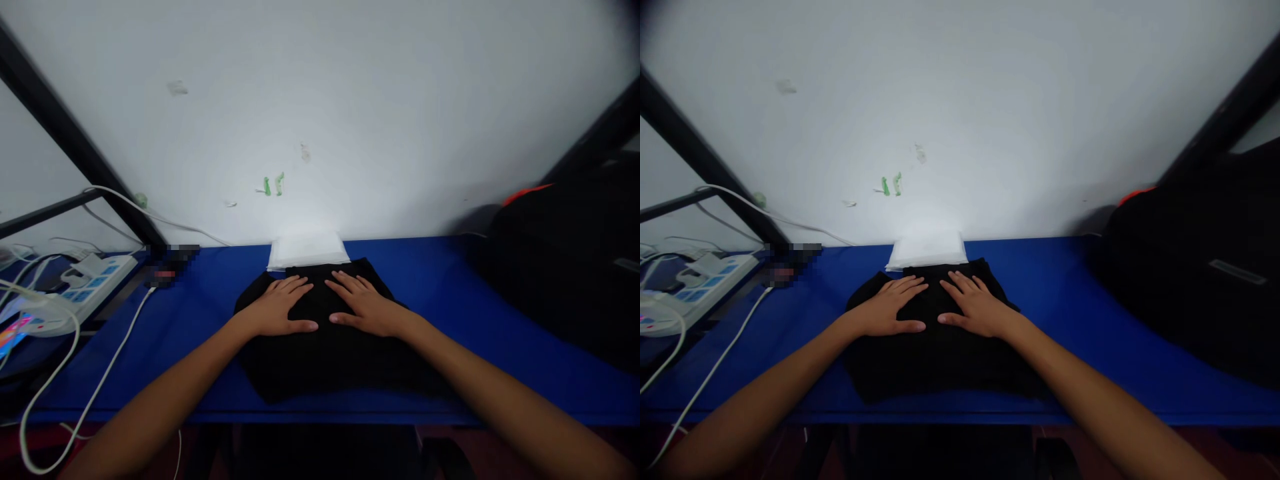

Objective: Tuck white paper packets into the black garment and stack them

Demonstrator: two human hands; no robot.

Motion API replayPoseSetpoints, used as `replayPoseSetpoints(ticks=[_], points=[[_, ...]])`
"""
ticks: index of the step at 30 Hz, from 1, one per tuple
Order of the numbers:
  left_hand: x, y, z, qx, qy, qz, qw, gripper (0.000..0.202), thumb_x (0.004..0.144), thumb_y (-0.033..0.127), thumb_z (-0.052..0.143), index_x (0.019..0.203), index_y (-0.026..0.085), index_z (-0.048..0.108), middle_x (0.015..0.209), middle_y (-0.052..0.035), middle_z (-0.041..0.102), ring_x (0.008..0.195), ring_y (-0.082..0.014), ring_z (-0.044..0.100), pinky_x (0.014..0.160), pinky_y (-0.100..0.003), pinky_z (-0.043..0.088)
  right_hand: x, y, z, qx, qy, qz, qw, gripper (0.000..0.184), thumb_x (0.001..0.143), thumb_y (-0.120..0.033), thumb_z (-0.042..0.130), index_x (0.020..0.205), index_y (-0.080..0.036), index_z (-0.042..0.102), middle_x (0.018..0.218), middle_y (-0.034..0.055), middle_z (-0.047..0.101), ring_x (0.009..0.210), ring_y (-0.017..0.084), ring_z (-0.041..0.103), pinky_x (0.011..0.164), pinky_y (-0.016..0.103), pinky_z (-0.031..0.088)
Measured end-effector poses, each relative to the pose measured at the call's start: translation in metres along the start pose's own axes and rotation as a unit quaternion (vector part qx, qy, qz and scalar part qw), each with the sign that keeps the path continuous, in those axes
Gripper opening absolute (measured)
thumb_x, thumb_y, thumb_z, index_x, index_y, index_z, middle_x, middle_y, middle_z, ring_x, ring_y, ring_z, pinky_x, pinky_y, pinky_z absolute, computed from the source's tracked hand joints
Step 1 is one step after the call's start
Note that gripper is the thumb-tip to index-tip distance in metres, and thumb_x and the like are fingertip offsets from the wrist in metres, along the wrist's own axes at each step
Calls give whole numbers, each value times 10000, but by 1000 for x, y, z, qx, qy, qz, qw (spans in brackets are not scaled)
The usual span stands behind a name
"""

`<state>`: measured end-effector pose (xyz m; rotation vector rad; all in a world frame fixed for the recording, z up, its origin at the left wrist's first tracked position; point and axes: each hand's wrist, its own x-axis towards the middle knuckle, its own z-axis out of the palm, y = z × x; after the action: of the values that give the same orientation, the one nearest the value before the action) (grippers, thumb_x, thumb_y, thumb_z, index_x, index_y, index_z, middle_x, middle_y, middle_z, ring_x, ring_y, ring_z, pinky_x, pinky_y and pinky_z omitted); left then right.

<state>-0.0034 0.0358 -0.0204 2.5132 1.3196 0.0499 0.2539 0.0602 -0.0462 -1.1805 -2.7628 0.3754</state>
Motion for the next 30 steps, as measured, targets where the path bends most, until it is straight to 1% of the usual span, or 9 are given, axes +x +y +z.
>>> replayPoseSetpoints(ticks=[4, 8, 12, 16, 18, 20, 25, 28, 30], points=[[2, -4, 3, -1, 7, 2, 1000, 888, 804, 787, 444, 1498, 260, 272, 1595, -93, 187, 1463, -317, 166, 1171, -508, 154, -1, 0, -3, 17, 6, -9, 1000, 902, 849, -766, 353, 1517, -168, 256, 1580, 180, 184, 1460, 336, 139, 1158, 560, 183], [0, -3, 4, 10, 40, 3, 999, 865, 822, 756, 461, 1475, 206, 325, 1597, -119, 161, 1464, -309, 163, 1178, -479, 169, -4, -1, -9, 32, -6, -3, 999, 942, 829, -777, 386, 1515, -144, 258, 1578, 196, 175, 1457, 339, 153, 1159, 539, 204], [-13, 14, -7, 9, 78, 57, 995, 704, 861, 648, 526, 1404, 212, 423, 1558, -113, 288, 1432, -300, 255, 1172, -460, 196, -9, -2, -13, 43, -20, -1, 999, 961, 816, -770, 430, 1525, -155, 224, 1588, 189, 142, 1461, 353, 120, 1158, 550, 202], [-33, 34, -28, -46, 24, 158, 986, 487, 768, 597, 681, 1059, 213, 603, 1329, -98, 524, 1248, -294, 462, 1054, -401, 360, -18, -9, -21, 58, -33, -50, 997, 1024, 752, -771, 537, 1527, -184, 217, 1599, 166, 119, 1462, 358, 103, 1159, 550, 191], [-40, 41, -35, -45, -17, 166, 985, 443, 695, 565, 757, 877, 200, 585, 1118, -76, 579, 1073, -269, 530, 954, -369, 413, -24, -16, -25, 69, -43, -92, 992, 1049, 718, -757, 595, 1523, -191, 233, 1598, 159, 139, 1460, 353, 123, 1160, 536, 197], [-44, 43, -37, -26, -59, 146, 987, 410, 664, 497, 801, 802, 201, 553, 934, -25, 576, 922, -229, 540, 919, -362, 407, -29, -24, -29, 83, -53, -131, 986, 1027, 713, -728, 630, 1517, -210, 256, 1592, 143, 183, 1453, 346, 164, 1155, 527, 217], [-43, 39, -35, -26, -116, 125, 985, 192, 719, 271, 762, 783, 211, 590, 796, 31, 577, 813, -176, 543, 860, -328, 394, -34, -38, -33, 102, -66, -174, 977, 776, 763, -527, 681, 1423, -196, 439, 1533, 133, 338, 1378, 318, 345, 1119, 478, 305], [-42, 33, -35, -51, -114, 141, 982, 88, 756, 201, 680, 783, 209, 597, 815, 26, 593, 790, -158, 556, 823, -302, 414, -36, -41, -36, 93, -70, -178, 977, 639, 742, -303, 657, 1348, -166, 508, 1494, 142, 397, 1347, 297, 393, 1106, 462, 329], [-43, 31, -38, -68, -98, 154, 981, 83, 751, 175, 643, 797, 203, 579, 830, 19, 595, 781, -152, 556, 795, -286, 426, -38, -41, -39, 88, -75, -174, 978, 636, 715, -204, 601, 1344, -168, 507, 1480, 134, 417, 1338, 281, 411, 1106, 458, 333]])
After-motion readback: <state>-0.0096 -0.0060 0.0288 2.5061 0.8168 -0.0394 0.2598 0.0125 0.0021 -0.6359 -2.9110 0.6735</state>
